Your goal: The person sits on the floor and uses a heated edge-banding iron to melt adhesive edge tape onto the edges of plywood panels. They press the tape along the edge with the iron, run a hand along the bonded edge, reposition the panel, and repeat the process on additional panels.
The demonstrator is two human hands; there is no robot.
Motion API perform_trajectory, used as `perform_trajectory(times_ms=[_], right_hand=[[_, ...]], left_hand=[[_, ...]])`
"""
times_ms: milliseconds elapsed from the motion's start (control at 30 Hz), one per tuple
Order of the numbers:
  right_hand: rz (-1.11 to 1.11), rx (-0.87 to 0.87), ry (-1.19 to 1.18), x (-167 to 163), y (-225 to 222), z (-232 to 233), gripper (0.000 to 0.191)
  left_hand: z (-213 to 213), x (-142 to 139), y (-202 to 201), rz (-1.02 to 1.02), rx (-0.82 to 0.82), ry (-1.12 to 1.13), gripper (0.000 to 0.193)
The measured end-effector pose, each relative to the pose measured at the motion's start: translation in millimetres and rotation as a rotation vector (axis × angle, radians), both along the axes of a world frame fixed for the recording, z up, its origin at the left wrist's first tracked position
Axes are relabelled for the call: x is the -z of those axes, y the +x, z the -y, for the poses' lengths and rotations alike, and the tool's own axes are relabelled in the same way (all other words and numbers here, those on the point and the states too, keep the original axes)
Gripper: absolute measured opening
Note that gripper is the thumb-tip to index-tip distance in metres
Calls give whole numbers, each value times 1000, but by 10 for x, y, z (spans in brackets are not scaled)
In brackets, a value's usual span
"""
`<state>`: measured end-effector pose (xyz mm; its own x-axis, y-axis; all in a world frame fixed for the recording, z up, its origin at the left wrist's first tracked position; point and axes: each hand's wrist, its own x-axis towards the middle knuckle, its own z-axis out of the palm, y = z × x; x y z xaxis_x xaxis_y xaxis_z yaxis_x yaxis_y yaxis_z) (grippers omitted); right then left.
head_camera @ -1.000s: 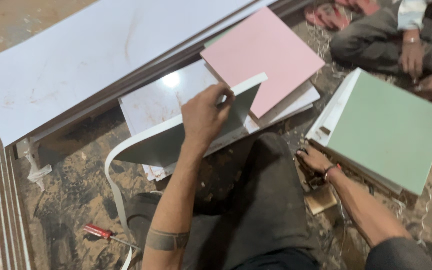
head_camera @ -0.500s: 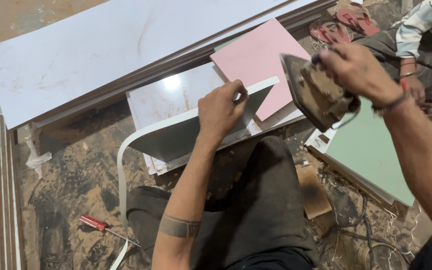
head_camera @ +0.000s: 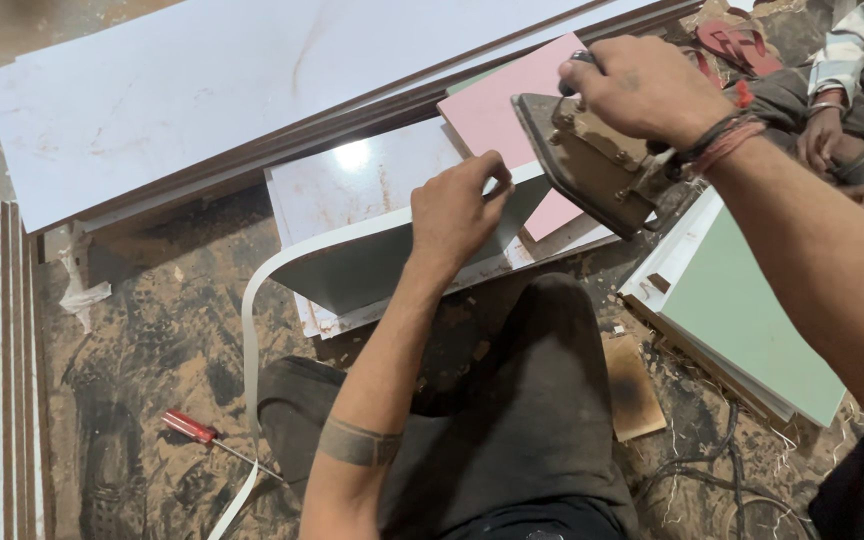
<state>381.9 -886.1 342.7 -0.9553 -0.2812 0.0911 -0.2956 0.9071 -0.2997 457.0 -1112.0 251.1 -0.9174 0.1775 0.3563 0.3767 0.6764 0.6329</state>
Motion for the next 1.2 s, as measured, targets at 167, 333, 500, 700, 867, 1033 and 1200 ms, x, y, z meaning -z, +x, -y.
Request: perform_trajectory(times_ms=[167,333,500,700,867,1033,1200], right_hand=[[-4,8,61,40,26,324,46],[8,-58,57,76,120,764,50],[76,-101,70,37,270,1408,59],[257,-216,-75,25,255,1492,53],[123,-248,-161,174,97,950,50],[-79,-158,-51,136,20,380,45],[-15,-28,-46,126,60,357,43]], left_hand=[[330,7,117,-42,7,-36,10],[955,-9,429,-112,11,-143,5],[1321,-30,664,-91,-17,-93,6],[1447,-14,666,-140,-6,-6,10],[1496,-17,593,-96,-27,-12,6],[1570,0,564,-117,-23,-30,6],[1639,33,552,-112,-16,-2,5]])
